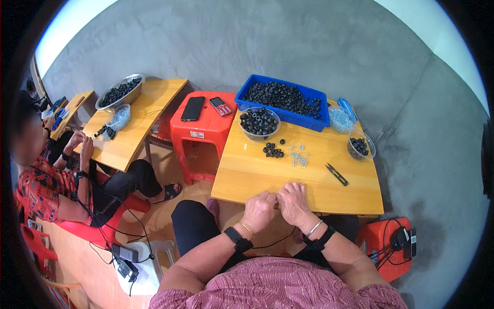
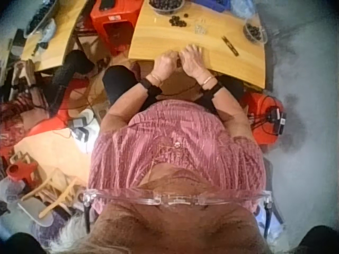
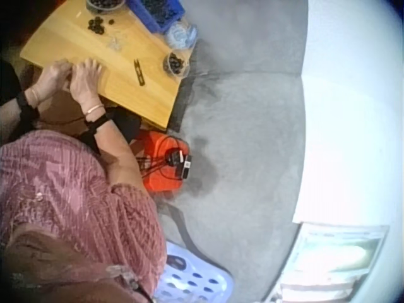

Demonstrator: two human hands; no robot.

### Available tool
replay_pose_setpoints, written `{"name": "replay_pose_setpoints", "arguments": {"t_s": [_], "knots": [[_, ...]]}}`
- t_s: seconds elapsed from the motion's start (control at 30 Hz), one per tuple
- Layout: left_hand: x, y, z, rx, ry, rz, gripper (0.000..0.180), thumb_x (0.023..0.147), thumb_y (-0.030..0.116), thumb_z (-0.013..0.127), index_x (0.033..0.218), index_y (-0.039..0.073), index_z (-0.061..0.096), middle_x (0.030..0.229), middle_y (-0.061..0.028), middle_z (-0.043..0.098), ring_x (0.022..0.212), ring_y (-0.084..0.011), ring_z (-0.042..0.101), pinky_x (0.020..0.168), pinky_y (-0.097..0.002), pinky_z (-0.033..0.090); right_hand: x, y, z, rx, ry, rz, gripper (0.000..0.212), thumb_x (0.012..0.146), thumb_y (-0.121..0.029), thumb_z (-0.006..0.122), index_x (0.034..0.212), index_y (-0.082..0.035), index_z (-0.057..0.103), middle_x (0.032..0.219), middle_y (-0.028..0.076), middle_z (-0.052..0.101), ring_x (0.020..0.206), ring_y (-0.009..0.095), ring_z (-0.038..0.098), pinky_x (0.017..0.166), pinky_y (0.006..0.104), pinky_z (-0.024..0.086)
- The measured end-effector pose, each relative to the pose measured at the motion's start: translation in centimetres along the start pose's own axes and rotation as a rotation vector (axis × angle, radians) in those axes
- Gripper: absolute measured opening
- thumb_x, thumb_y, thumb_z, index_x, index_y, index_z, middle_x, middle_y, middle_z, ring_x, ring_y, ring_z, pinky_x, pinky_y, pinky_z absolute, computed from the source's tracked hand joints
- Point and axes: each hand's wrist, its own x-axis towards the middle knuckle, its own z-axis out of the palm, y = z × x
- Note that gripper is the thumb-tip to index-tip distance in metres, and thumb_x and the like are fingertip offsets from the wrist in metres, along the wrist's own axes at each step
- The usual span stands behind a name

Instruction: The person assembles components by hand by picking up a black ring and a small metal piece, joining them together, and occasionally using shears to trim the metal before placing the unit on the table.

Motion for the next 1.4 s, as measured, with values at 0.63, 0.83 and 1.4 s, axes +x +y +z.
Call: {"name": "replay_pose_setpoints", "arguments": {"t_s": [0.63,0.83,1.4], "knots": [[0.4,-1.2,0.6,-0.034,0.104,0.164,0.006,0.065,0.005,0.054,0.071,0.007,0.054,0.06,-0.0064,0.048,0.053,-0.025,0.047,0.054,-0.0338,0.037,-0.1,0.1,0.3,-0.018,0.06,-0.017,0.008,0.074,-0.011,0.051,0.07,-0.005,0.049,0.077,0.012,0.045,0.08,0.029,0.042,0.074,0.0395,0.031],[0.6,-1.6,0.8,-0.033,0.092,0.142,0.01,0.062,0.005,0.054,0.071,0.01,0.054,0.06,-0.0057,0.048,0.055,-0.0244,0.048,0.056,-0.0338,0.037,0.4,0.2,0.3,-0.015,-0.001,-0.002,0.008,0.074,-0.011,0.051,0.07,-0.005,0.049,0.077,0.011,0.046,0.081,0.028,0.042,0.075,0.038,0.03],[0.2,-1.3,-0.1,-0.054,0.153,0.089,0.011,0.064,0.004,0.056,0.074,0.008,0.057,0.063,-0.0057,0.049,0.058,-0.0224,0.05,0.059,-0.033,0.035,1.2,-0.8,-0.3,-0.054,-0.066,-0.014,0.008,0.073,-0.011,0.053,0.07,-0.005,0.05,0.075,0.011,0.045,0.079,0.027,0.042,0.075,0.0395,0.029]]}}
